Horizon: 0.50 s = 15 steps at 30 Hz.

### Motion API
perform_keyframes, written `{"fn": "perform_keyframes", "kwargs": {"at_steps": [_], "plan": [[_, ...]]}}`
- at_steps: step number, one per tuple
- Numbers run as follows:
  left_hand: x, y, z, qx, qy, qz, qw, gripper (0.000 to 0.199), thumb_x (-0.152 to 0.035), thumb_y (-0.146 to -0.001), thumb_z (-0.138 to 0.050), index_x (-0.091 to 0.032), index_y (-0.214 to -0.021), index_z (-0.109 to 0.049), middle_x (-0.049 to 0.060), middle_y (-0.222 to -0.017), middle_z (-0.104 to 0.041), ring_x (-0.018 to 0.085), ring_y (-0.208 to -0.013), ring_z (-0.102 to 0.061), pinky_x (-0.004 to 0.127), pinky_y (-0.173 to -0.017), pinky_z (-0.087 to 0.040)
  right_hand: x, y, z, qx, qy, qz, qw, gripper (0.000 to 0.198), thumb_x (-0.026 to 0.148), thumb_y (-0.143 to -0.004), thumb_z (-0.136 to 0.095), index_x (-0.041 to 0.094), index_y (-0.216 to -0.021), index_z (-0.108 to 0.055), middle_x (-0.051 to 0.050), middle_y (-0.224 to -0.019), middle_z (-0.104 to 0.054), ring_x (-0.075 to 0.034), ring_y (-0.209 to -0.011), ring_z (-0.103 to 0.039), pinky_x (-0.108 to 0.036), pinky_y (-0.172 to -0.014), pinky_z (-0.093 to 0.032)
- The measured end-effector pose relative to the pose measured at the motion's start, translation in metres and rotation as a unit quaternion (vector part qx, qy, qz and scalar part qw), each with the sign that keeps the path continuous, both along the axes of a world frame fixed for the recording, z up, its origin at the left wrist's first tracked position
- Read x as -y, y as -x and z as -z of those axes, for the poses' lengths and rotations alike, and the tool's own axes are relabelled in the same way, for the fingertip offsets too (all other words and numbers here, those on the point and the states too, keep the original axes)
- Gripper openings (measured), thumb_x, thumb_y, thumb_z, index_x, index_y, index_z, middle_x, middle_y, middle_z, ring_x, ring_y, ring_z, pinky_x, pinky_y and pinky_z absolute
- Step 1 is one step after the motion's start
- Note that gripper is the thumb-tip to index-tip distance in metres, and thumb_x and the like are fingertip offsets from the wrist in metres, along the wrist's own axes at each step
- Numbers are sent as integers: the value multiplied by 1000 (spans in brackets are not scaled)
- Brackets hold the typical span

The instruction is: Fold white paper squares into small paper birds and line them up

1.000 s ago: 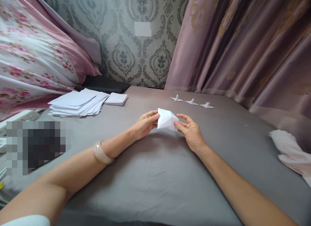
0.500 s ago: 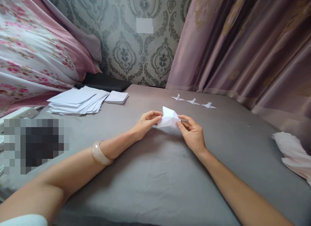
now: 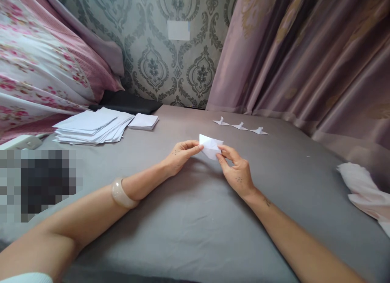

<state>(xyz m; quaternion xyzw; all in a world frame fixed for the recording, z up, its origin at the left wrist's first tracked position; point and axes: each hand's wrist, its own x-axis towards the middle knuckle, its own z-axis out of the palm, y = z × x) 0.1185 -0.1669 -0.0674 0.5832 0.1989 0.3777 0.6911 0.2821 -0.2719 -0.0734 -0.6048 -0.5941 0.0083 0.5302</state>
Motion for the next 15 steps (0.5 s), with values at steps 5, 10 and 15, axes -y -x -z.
{"fn": "perform_keyframes", "kwargs": {"at_steps": [5, 10, 15], "plan": [[3, -1, 0, -22, 0, -47, 999, 22, -36, -71, -76, -17, -81, -74, 4, -86, -72, 16, -81, -61, 28, -83, -42, 0, 1, -1, -9, -1, -1, 1000, 24, 29, -86, -59, 29, -109, -64, -1, -101, -73, -20, -97, -69, -37, -91, -53], [8, -3, -3, -26, -6, -79, 997, 22, -36, -68, -79, -16, -74, -70, 3, -79, -70, 14, -74, -60, 27, -78, -42, -1, 4, -3, -44, -9, 7, 999, 21, 29, -83, -61, 26, -104, -66, -1, -91, -73, -18, -84, -69, -35, -86, -54], [8, -4, -2, 13, -12, -95, 995, 28, -30, -67, -81, -18, -85, -63, -2, -73, -67, 11, -68, -58, 24, -70, -41, -1, 5, -3, -71, -9, 5, 997, 20, 28, -82, -61, 24, -100, -68, -1, -89, -72, -16, -79, -67, -32, -82, -54]]}}
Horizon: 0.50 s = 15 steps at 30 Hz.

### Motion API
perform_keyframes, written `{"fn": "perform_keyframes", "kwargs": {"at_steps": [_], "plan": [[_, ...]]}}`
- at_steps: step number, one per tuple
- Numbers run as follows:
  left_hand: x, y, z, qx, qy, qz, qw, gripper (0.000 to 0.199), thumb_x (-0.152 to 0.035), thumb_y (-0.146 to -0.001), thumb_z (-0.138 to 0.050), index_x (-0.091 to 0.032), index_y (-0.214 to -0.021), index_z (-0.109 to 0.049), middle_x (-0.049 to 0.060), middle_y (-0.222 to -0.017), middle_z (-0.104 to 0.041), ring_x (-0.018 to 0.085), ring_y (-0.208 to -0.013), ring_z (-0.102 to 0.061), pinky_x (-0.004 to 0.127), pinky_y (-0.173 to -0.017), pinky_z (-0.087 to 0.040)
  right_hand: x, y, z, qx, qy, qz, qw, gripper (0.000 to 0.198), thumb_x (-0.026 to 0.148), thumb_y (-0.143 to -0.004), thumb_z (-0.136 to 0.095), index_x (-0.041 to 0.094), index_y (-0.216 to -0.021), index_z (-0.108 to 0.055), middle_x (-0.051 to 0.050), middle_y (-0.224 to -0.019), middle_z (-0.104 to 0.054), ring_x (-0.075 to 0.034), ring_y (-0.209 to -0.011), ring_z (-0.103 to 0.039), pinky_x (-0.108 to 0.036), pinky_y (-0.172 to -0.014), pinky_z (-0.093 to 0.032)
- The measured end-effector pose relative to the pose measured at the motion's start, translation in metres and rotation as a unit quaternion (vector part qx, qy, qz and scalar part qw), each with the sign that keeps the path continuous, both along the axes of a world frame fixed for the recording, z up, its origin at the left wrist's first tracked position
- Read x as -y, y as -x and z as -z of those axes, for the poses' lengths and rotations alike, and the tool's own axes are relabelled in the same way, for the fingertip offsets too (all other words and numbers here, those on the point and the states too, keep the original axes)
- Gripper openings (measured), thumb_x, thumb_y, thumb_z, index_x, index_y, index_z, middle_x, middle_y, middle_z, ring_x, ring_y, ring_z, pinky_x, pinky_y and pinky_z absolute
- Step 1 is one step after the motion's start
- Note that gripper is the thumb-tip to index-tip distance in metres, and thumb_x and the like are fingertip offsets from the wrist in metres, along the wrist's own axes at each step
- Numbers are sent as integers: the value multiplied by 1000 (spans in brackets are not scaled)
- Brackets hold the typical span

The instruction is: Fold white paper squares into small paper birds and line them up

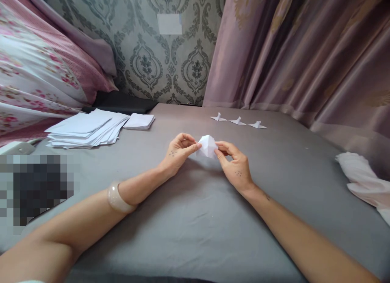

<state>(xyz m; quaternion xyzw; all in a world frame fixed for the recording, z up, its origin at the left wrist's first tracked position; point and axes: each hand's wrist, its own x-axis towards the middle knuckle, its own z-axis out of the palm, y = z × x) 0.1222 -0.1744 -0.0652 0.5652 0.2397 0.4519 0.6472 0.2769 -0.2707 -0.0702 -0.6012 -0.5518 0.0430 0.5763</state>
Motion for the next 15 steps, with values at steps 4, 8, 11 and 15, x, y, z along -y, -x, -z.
{"fn": "perform_keyframes", "kwargs": {"at_steps": [4, 8, 11, 15], "plan": [[-1, 1, 1, -22, -39, 19, 999, 32, -32, -71, -77, -18, -97, -67, 3, -86, -70, 14, -78, -61, 27, -76, -44, -2, -1, 1, 2, 8, 4, 1000, 21, 27, -82, -61, 24, -102, -68, -2, -89, -72, -16, -79, -66, -32, -80, -53], [-1, 3, 1, -73, -83, 6, 994, 29, -32, -71, -77, -18, -96, -73, 5, -89, -70, 16, -81, -60, 28, -77, -43, -3, -4, 2, -5, 9, 10, 1000, 22, 26, -81, -61, 23, -102, -68, -2, -90, -72, -16, -78, -65, -32, -79, -53], [0, 3, 1, -89, -97, -20, 991, 27, -31, -70, -78, -18, -94, -75, 4, -85, -71, 16, -78, -60, 27, -75, -43, -3, -4, 2, -20, 11, 7, 1000, 22, 26, -80, -62, 22, -100, -68, -2, -89, -71, -16, -78, -65, -31, -77, -52], [0, 4, 2, -113, -122, -34, 986, 23, -33, -73, -76, -19, -91, -76, 4, -87, -73, 16, -79, -61, 27, -75, -43, -3, -3, 1, -50, 18, 9, 999, 20, 29, -78, -64, 21, -96, -69, -2, -85, -72, -15, -75, -64, -31, -75, -52]]}}
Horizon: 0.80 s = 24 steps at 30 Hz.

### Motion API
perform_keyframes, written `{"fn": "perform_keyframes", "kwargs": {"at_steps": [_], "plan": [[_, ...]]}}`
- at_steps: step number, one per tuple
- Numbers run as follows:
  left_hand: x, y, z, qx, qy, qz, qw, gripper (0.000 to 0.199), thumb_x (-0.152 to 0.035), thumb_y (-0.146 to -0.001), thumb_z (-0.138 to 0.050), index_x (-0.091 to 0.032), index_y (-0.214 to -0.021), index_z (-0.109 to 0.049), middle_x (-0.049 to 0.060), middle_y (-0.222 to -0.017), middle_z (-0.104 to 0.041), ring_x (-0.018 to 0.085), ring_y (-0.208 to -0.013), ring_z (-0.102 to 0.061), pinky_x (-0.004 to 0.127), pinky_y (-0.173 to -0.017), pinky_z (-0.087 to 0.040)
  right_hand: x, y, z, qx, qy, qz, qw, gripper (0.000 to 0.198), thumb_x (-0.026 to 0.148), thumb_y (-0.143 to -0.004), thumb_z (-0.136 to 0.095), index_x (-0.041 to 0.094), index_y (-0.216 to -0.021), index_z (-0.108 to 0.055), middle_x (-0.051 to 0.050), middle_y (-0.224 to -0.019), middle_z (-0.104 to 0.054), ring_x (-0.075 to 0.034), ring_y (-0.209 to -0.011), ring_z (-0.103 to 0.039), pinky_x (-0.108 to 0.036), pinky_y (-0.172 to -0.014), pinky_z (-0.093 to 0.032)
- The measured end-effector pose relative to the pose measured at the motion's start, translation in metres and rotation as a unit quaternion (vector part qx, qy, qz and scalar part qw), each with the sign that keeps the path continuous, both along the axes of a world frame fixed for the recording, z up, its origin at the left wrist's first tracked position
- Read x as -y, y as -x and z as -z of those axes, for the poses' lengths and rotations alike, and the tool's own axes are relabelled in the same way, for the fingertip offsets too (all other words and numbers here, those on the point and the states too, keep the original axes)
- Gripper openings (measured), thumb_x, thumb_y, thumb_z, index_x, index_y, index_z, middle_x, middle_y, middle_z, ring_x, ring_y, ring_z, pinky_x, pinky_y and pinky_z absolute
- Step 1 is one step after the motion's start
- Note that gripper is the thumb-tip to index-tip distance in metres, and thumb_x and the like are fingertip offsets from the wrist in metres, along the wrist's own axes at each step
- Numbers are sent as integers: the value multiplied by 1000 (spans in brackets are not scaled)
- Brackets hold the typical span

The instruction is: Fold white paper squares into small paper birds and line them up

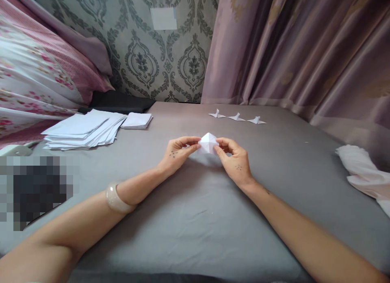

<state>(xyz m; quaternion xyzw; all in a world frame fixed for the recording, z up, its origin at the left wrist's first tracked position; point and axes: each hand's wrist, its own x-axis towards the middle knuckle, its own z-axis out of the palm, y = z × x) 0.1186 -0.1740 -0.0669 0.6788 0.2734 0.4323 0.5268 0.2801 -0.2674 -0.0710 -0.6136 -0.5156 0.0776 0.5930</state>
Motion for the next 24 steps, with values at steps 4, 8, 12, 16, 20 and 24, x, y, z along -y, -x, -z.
{"fn": "perform_keyframes", "kwargs": {"at_steps": [4, 8, 12, 16, 20, 24], "plan": [[-2, 0, 1, -14, -35, -14, 999, 20, -32, -74, -75, -21, -90, -76, 3, -89, -74, 16, -81, -62, 27, -77, -44, 0, 0, -1, -27, 0, 8, 1000, 19, 32, -77, -66, 20, -91, -70, -3, -84, -73, -14, -72, -64, -29, -73, -52], [0, 0, 0, -18, -53, -23, 998, 18, -32, -75, -73, -22, -90, -76, 2, -89, -74, 16, -81, -63, 27, -77, -45, 0, 1, 0, -31, -4, 4, 999, 16, 31, -77, -67, 21, -88, -72, -2, -84, -73, -14, -71, -64, -28, -72, -52], [3, 1, -2, -26, -63, -25, 997, 16, -32, -76, -72, -22, -89, -77, 2, -89, -74, 16, -82, -63, 27, -77, -45, 0, 2, 1, -40, -7, 1, 999, 15, 32, -77, -68, 21, -86, -73, -2, -85, -74, -15, -73, -65, -28, -73, -53], [3, 1, -1, -35, -80, -24, 996, 17, -31, -77, -72, -22, -90, -76, 2, -87, -74, 16, -82, -63, 28, -79, -44, 0, 3, -1, -68, 4, -6, 998, 15, 32, -75, -69, 21, -83, -73, -3, -83, -74, -16, -75, -66, -29, -73, -53], [2, 0, 1, -38, -91, -25, 995, 19, -31, -76, -72, -22, -93, -76, 1, -85, -74, 15, -80, -63, 28, -80, -44, -1, 4, -2, -97, 8, -13, 995, 13, 32, -73, -71, 21, -80, -73, -2, -81, -73, -16, -77, -66, -29, -75, -52], [3, 0, 0, -36, -87, -34, 995, 16, -31, -75, -73, -22, -88, -76, 2, -87, -74, 15, -80, -62, 28, -78, -44, -1, 3, -1, -84, -1, -23, 996, 10, 31, -75, -69, 22, -80, -73, -2, -82, -69, -14, -75, -63, -28, -73, -52]]}}
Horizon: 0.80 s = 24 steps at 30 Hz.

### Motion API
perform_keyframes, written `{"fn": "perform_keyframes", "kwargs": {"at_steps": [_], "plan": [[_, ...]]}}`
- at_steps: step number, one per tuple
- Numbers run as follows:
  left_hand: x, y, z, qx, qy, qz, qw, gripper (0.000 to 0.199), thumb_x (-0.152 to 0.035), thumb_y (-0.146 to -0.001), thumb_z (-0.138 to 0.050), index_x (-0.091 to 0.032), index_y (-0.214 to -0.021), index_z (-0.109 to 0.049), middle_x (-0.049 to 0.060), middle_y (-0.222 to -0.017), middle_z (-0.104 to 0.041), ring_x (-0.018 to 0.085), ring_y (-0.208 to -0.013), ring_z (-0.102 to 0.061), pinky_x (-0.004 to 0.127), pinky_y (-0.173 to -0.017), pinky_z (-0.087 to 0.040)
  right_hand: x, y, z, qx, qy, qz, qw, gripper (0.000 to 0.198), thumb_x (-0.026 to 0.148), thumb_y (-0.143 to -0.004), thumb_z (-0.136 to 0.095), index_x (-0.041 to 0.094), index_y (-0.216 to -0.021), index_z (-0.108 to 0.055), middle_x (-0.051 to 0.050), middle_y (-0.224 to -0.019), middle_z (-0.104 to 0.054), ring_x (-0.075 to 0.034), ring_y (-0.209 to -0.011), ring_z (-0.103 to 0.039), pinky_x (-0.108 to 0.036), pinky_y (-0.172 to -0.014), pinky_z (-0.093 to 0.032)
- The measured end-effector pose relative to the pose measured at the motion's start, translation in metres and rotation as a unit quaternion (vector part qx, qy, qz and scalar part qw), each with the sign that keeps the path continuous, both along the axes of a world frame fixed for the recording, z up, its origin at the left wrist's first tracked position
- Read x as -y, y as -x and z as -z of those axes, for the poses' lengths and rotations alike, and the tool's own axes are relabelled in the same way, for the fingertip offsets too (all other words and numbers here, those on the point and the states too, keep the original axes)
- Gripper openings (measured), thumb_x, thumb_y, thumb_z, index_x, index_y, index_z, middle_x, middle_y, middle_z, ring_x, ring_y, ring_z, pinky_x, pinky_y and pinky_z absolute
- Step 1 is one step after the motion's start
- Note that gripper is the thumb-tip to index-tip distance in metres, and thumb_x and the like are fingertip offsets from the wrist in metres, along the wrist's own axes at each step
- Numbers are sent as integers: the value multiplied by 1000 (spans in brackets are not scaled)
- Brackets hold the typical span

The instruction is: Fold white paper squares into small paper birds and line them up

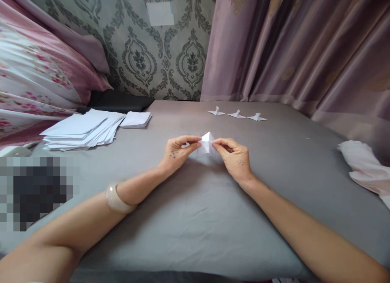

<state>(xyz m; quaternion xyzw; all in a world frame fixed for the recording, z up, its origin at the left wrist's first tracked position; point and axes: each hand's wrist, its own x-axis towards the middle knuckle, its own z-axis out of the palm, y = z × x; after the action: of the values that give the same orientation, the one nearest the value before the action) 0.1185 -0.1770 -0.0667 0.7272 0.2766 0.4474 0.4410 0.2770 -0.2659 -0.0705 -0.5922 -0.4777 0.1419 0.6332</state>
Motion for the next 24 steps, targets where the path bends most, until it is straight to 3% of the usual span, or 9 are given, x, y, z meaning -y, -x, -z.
{"fn": "perform_keyframes", "kwargs": {"at_steps": [6, 12, 24], "plan": [[1, 0, 0, 0, -13, -14, 1000, 10, -29, -75, -73, -22, -82, -76, 1, -78, -72, 14, -74, -59, 28, -74, -42, 0, 1, 0, 32, -16, 12, 999, 7, 27, -76, -69, 21, -79, -72, -3, -95, -60, -11, -74, -61, -26, -68, -50], [-1, -1, 0, 11, -90, -10, 996, 4, -25, -77, -71, -22, -79, -74, 2, -82, -65, 13, -76, -57, 27, -71, -43, 1, 3, -1, 60, -34, -7, 998, 6, 24, -81, -64, 21, -79, -68, -2, -90, -65, -13, -81, -61, -26, -70, -48], [0, 0, 0, -51, -202, -5, 978, 8, -28, -85, -63, -22, -87, -70, 3, -87, -67, 15, -83, -61, 32, -85, -44, 4, 4, -2, 117, -34, -17, 992, 10, 26, -85, -60, 22, -83, -69, -2, -88, -65, -14, -81, -61, -27, -70, -49]]}}
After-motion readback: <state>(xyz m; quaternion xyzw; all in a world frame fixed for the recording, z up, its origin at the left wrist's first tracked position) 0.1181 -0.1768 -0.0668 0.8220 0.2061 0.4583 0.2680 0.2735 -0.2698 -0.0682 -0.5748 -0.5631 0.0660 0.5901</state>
